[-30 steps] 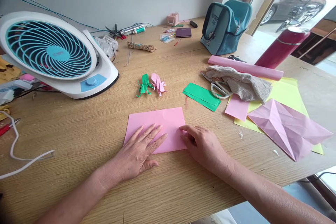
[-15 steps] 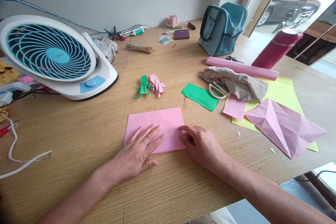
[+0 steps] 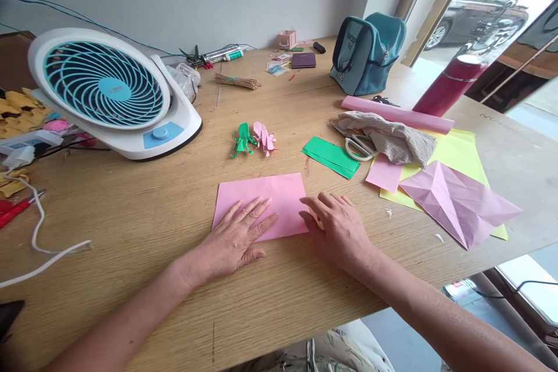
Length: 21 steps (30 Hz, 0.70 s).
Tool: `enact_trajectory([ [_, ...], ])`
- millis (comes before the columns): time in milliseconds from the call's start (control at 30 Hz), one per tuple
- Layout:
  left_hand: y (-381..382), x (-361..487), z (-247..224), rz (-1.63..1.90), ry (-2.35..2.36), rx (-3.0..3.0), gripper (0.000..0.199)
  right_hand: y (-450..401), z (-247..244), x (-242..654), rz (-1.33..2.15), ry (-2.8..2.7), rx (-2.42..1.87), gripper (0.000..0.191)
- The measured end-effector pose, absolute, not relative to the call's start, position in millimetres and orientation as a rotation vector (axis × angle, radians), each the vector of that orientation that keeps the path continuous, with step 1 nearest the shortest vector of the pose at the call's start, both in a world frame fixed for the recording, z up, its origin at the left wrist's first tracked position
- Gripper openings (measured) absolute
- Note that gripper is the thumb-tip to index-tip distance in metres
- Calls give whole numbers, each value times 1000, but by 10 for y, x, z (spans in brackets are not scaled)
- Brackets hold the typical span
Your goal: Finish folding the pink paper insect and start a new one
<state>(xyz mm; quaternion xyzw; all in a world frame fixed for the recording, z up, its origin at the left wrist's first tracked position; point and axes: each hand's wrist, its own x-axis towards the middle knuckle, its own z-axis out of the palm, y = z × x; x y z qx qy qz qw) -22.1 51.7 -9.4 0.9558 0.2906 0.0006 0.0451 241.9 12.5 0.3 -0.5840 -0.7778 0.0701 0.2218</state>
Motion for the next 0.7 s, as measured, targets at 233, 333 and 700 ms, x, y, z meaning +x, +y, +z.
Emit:
enact_trajectory([
  [233, 501, -234, -207, 82, 918, 2920, 67, -98, 89, 1780, 168, -2493, -1202, 59],
  [333, 489, -241, -258, 60, 951, 2937, 67, -172, -36, 1511, 166, -2524, -1182, 72],
  [700, 483, -223, -185, 36, 935, 2823, 68, -269, -255, 1496, 46, -2471, -1267, 84],
])
